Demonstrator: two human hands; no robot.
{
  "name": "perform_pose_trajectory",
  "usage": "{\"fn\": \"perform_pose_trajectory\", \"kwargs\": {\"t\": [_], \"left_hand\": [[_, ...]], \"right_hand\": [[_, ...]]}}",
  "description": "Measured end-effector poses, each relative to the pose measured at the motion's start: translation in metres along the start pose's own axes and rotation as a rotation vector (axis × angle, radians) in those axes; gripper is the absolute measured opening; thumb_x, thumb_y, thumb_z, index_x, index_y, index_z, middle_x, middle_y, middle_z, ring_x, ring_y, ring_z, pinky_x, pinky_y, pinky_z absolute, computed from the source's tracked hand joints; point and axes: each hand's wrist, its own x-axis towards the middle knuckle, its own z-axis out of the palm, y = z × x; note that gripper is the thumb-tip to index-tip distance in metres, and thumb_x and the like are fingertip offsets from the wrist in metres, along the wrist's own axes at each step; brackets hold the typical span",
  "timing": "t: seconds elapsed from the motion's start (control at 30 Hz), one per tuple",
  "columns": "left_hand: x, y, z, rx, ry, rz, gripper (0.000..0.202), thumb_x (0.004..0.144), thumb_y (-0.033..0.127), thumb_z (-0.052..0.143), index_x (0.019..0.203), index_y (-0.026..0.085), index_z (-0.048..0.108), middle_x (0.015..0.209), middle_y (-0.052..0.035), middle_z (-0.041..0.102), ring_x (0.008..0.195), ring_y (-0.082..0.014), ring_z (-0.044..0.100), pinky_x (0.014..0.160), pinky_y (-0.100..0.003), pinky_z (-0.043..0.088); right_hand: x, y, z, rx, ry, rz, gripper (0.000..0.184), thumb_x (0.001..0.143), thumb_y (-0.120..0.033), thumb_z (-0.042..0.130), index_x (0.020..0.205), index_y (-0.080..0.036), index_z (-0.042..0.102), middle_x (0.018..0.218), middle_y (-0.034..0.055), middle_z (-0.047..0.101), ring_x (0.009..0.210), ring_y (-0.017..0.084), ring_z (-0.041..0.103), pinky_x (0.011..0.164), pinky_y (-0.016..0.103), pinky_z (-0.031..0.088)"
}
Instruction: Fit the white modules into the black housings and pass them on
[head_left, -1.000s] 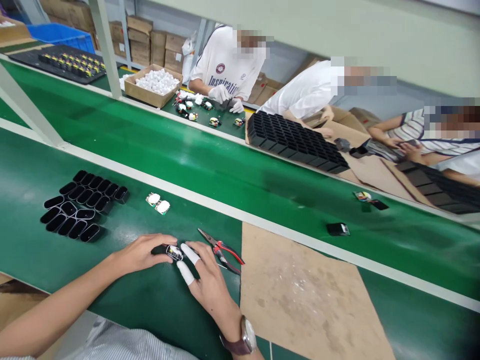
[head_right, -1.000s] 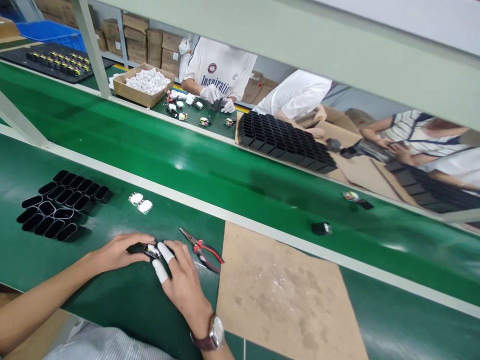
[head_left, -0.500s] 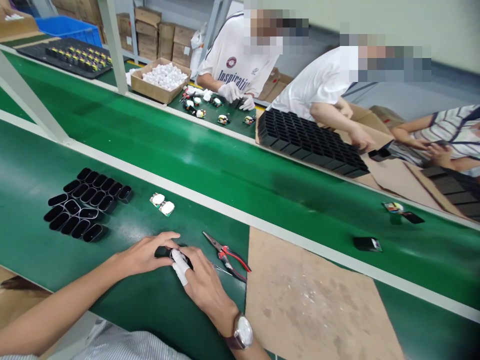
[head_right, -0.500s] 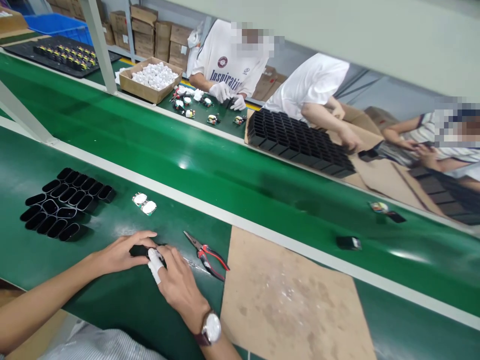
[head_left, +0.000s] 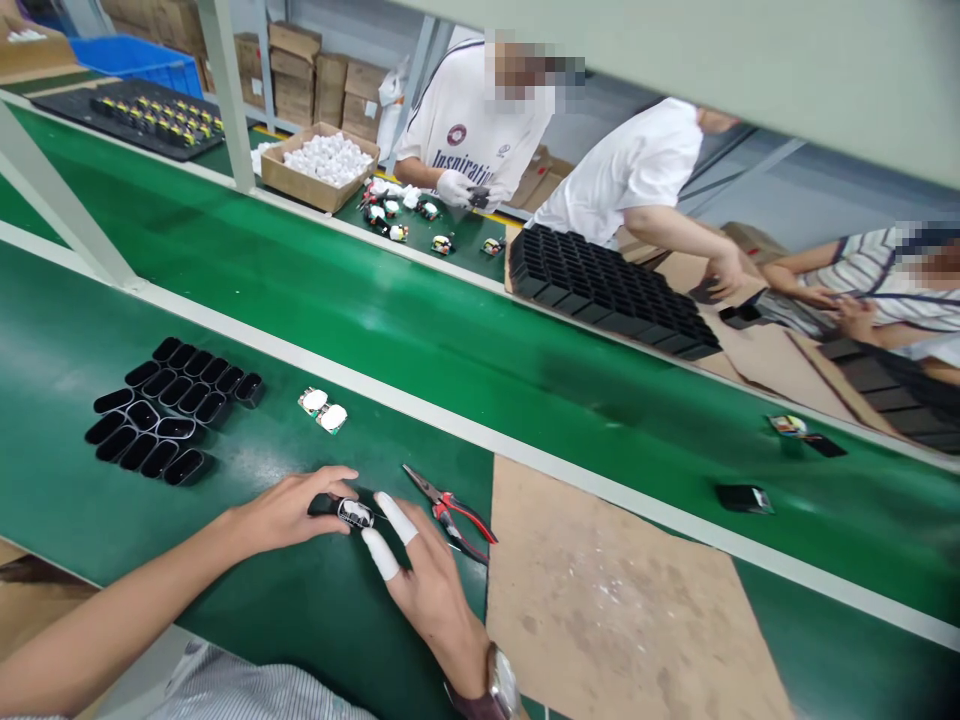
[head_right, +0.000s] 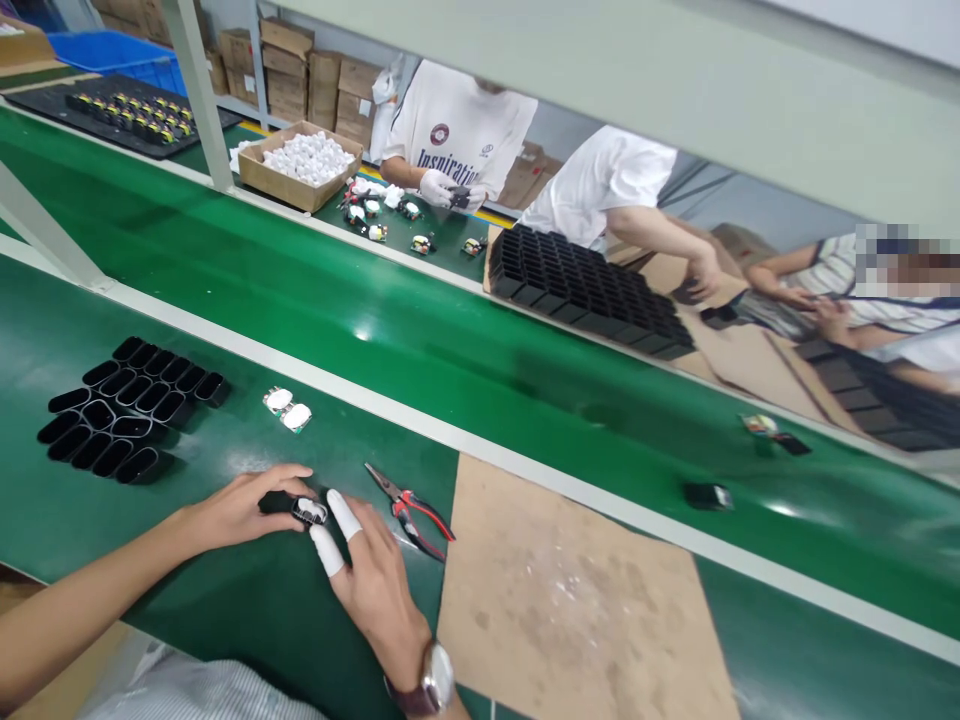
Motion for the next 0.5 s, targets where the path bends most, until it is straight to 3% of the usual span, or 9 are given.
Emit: {"fn": "perform_pose_trajectory", "kwargs": {"t": [0.13,0.27,0.37,0.5], "left_hand": [[0.001,0.003,0.001,0.029,0.005,-0.039,0.069,0.093,0.031,0.079,0.150,0.034,0.041,0.129,-0.0005,0.076,0.122,-0.0227,0.072,0.105,-0.038,0.055],[0.001,0.006,0.001,0.084,-0.012,-0.058,0.063,0.095,0.029,0.076,0.149,0.034,0.046,0.130,-0.0024,0.074,0.120,-0.0231,0.071,0.105,-0.038,0.055],[0.001,0.007,0.001,0.127,-0.028,-0.007,0.061,0.096,0.028,0.073,0.151,0.033,0.048,0.137,-0.0061,0.068,0.119,-0.0237,0.069,0.105,-0.039,0.055],[0.003,0.008,0.001,0.191,-0.082,0.094,0.068,0.093,0.031,0.077,0.154,0.032,0.048,0.148,-0.0088,0.062,0.134,-0.0292,0.060,0.117,-0.048,0.045]], "right_hand": [[-0.026,0.011,-0.017,-0.282,-0.034,0.038,0.048,0.099,-0.007,0.052,0.146,-0.015,0.052,0.138,0.0175,0.064,0.129,0.033,0.060,0.103,0.052,0.058],[-0.050,0.013,-0.013,-0.461,-0.126,0.069,0.054,0.087,0.005,0.039,0.133,-0.014,0.060,0.126,0.0164,0.067,0.119,0.033,0.064,0.097,0.052,0.061],[-0.050,0.008,-0.010,-0.441,-0.110,0.099,0.047,0.090,0.001,0.040,0.129,-0.015,0.061,0.114,0.0148,0.067,0.108,0.030,0.067,0.090,0.049,0.063],[-0.032,-0.012,-0.017,-0.292,-0.002,0.145,0.034,0.101,-0.011,0.045,0.132,-0.016,0.057,0.116,0.0146,0.066,0.099,0.026,0.071,0.077,0.039,0.064]]}}
